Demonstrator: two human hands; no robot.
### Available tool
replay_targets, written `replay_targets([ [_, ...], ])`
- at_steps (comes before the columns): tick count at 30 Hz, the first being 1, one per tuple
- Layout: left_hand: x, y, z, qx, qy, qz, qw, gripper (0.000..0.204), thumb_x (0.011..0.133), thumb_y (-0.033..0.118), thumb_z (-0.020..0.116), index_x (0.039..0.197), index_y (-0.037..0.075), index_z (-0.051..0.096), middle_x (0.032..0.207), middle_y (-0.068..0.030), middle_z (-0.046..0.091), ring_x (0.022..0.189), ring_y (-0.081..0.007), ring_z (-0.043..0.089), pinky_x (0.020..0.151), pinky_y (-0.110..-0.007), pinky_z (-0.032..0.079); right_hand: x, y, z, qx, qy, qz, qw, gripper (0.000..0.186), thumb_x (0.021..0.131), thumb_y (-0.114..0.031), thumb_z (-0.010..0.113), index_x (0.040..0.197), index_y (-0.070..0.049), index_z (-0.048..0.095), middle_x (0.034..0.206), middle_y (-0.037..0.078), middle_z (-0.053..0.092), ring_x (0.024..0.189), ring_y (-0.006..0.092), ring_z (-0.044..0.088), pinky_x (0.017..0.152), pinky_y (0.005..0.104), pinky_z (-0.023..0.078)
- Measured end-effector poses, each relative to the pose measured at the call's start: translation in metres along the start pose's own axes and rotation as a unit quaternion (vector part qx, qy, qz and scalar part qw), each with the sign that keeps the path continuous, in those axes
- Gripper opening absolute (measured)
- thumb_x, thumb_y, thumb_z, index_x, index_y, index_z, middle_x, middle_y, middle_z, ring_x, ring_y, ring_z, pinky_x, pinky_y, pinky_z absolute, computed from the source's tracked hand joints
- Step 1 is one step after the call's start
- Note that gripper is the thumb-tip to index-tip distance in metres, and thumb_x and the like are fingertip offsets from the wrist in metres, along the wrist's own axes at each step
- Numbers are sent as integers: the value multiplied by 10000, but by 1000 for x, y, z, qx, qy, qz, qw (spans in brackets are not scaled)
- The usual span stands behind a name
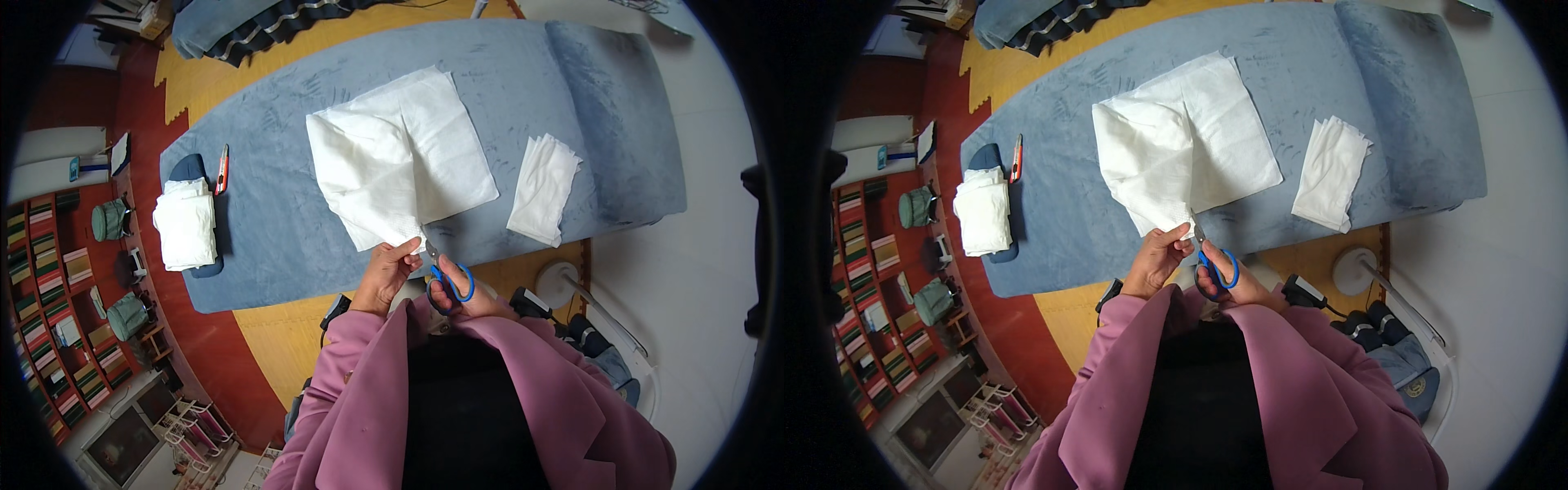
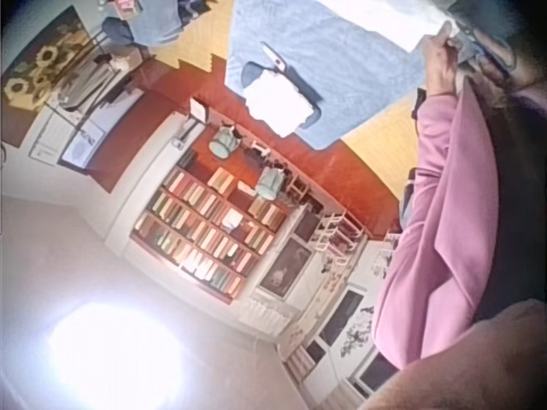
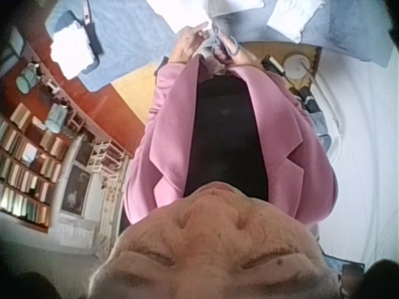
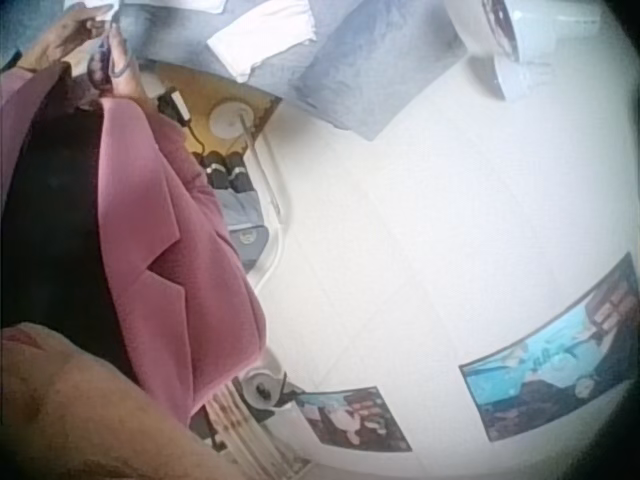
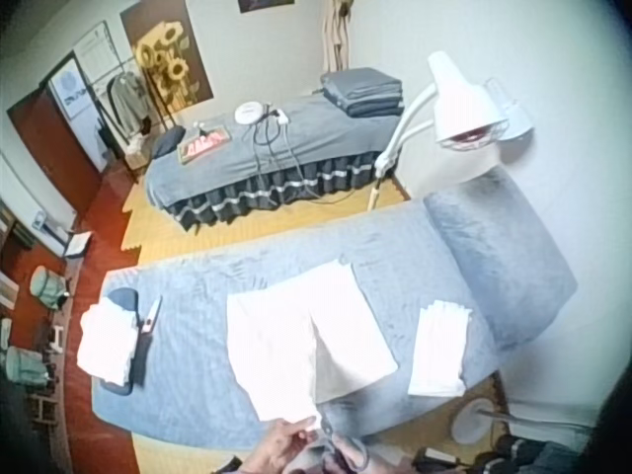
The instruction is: The person cuts a white fabric into smaller pieces using blue-handled scissors on a blue-covered table. The person folds and aligns the fabric between cuts and stacks the cut pieces on the table.
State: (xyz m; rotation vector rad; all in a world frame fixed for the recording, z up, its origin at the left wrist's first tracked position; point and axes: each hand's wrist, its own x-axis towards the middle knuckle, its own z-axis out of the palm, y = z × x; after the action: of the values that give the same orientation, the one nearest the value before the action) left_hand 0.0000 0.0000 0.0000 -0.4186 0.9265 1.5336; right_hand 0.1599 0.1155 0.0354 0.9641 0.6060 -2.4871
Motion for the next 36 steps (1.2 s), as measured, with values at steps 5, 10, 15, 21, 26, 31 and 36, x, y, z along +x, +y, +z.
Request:
replay_targets([
  [5, -10, -12, 20, 13, 20, -49, 999, 119, 875, 64, 737, 964, 45, 661, 773, 18, 613, 611, -69, 499, 595, -240, 434, -13, -20, 20, 83, -33, -16, 996, 649, 934, -740, 376, 998, -121, 560, 701, 35, 557, 577, 116, 515, 448, 216, 319],
  [10, -13, -13, 19, -29, 40, 20, 999, 98, 870, 11, 723, 883, 29, 627, 788, -20, 612, 584, -83, 505, 564, -247, 414, -5, -12, 25, 76, -9, -35, 996, 616, 952, -705, 392, 1029, -124, 582, 668, 25, 530, 541, 99, 476, 415, 223, 273],
  [15, -13, -13, 20, -8, 32, 41, 999, 92, 861, 4, 728, 870, 31, 640, 791, -18, 633, 593, -81, 507, 566, -249, 408, -3, -7, 28, 56, 23, -83, 995, 669, 920, -733, 432, 1022, -93, 594, 694, 17, 549, 555, 102, 448, 430, 229, 243],
  [21, -22, -9, 17, 50, -4, -7, 999, 53, 861, 17, 729, 855, 23, 677, 742, -14, 658, 610, -85, 575, 584, -259, 477, -1, -19, 23, 291, -109, 39, 950, 778, 840, -817, 456, 993, -68, 601, 816, 41, 613, 648, 123, 482, 511, 226, 281],
  [26, -17, -27, 10, 17, 43, 21, 999, 34, 855, 2, 723, 864, 12, 692, 740, -33, 666, 636, -99, 604, 604, -252, 495, 2, -8, 21, 273, -79, -10, 959, 748, 827, -810, 494, 863, -72, 605, 750, 12, 547, 617, 109, 445, 511, 232, 273],
  [31, -14, -32, 7, 14, 37, 50, 998, 45, 851, -21, 708, 890, -2, 698, 804, -48, 691, 672, -118, 628, 633, -260, 505, 2, -11, 25, 221, -52, -43, 973, 716, 833, -789, 518, 833, -78, 602, 714, 11, 539, 578, 118, 425, 495, 237, 261],
  [36, -21, -36, 7, 33, 56, 74, 995, 61, 880, -1, 679, 937, 7, 698, 841, -43, 692, 645, -101, 579, 599, -259, 459, 8, -14, 24, 305, 10, -2, 952, 701, 832, -777, 537, 775, -81, 593, 687, 23, 550, 520, 137, 388, 491, 244, 259],
])
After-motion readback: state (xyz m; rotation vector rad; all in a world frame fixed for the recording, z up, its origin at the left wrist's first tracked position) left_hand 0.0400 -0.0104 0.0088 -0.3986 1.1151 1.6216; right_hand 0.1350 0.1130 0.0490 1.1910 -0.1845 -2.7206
